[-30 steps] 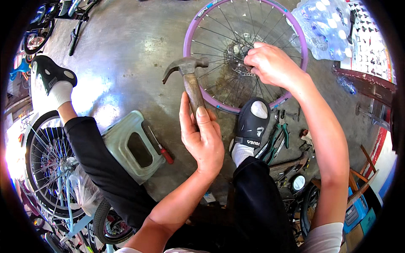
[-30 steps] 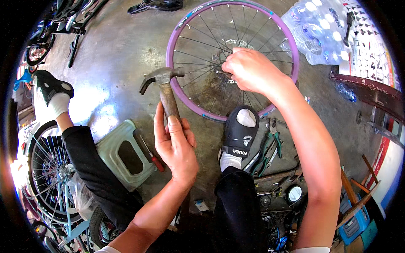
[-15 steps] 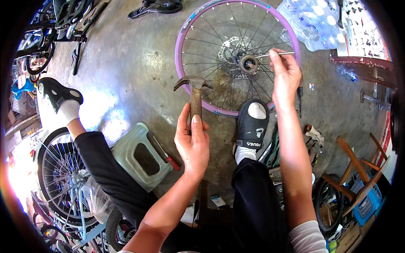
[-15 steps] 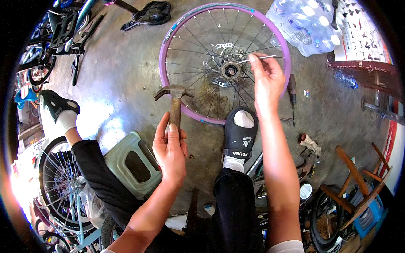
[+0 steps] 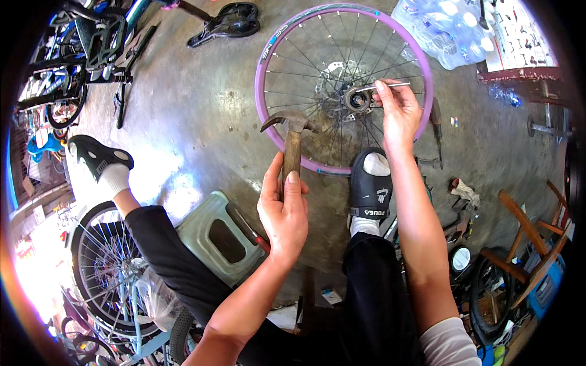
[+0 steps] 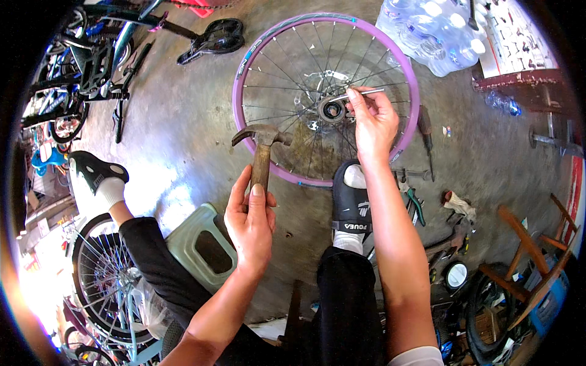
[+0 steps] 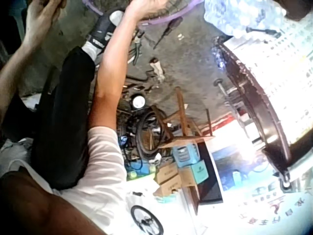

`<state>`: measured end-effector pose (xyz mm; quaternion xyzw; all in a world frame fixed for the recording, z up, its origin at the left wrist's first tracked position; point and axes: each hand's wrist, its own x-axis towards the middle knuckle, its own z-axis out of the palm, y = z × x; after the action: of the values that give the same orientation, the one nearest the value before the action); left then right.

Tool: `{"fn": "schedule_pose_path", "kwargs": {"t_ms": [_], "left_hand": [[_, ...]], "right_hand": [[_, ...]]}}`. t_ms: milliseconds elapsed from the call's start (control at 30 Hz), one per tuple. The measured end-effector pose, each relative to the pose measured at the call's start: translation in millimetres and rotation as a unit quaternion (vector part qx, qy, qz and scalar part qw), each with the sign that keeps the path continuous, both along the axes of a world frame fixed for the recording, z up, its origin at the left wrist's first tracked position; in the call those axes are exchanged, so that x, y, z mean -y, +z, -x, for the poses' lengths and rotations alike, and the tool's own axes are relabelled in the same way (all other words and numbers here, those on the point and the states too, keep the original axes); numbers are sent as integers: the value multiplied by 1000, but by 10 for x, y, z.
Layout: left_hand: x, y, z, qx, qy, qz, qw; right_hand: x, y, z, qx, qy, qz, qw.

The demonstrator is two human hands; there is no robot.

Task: The person cleans a bicycle hub with a cloth and then uses a hammer and a punch to drive a component into or out of the hub assembly.

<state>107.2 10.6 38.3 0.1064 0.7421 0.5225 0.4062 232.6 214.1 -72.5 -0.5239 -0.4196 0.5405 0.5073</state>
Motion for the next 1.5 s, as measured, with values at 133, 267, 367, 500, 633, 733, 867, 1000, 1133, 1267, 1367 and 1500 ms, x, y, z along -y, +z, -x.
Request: {"fn": "schedule_pose_path", "kwargs": {"t_ms": [133, 267, 367, 500, 633, 733, 867, 1000, 1133, 1267, 1367, 1500], "left_hand": [[-31, 80, 95, -17, -23, 3, 1000], [-82, 150, 243, -52, -69, -5, 996], [-218, 254, 387, -92, -123, 10, 988], [-740, 550, 609, -251, -278, 30, 927], [-1499, 957, 677, -468, -482, -135, 728], [-1943, 1144, 490, -508, -558, -234, 613], [-2224, 1179, 200, -534, -654, -128, 520], [-2286, 1163, 162, -571, -656, -102, 482], [-2339, 1154, 157, -535, -642, -163, 524], [-2435, 1125, 20, -569, -670, -107, 464], [-2433, 1148, -42, -549, -642, -161, 510], [-2345, 1226, 41, -555, -678, -49, 479]], "right_hand": [[9, -32, 14, -28, -29, -2, 999], [27, -55, 47, -37, -26, 7, 999], [38, -47, 72, -20, -35, -4, 999], [62, -27, 93, 39, -32, -40, 998], [79, -39, 82, 18, -36, -45, 998], [69, -86, 109, -16, -49, -44, 998], [78, -161, 130, -62, -56, -41, 996], [86, -196, 128, -87, -47, -53, 994], [84, -164, 127, -66, -46, -52, 995], [122, -88, 130, -18, -28, -17, 999], [124, 1, 125, -7, -30, -72, 997], [81, 128, 73, 59, -4, -70, 996]]}}
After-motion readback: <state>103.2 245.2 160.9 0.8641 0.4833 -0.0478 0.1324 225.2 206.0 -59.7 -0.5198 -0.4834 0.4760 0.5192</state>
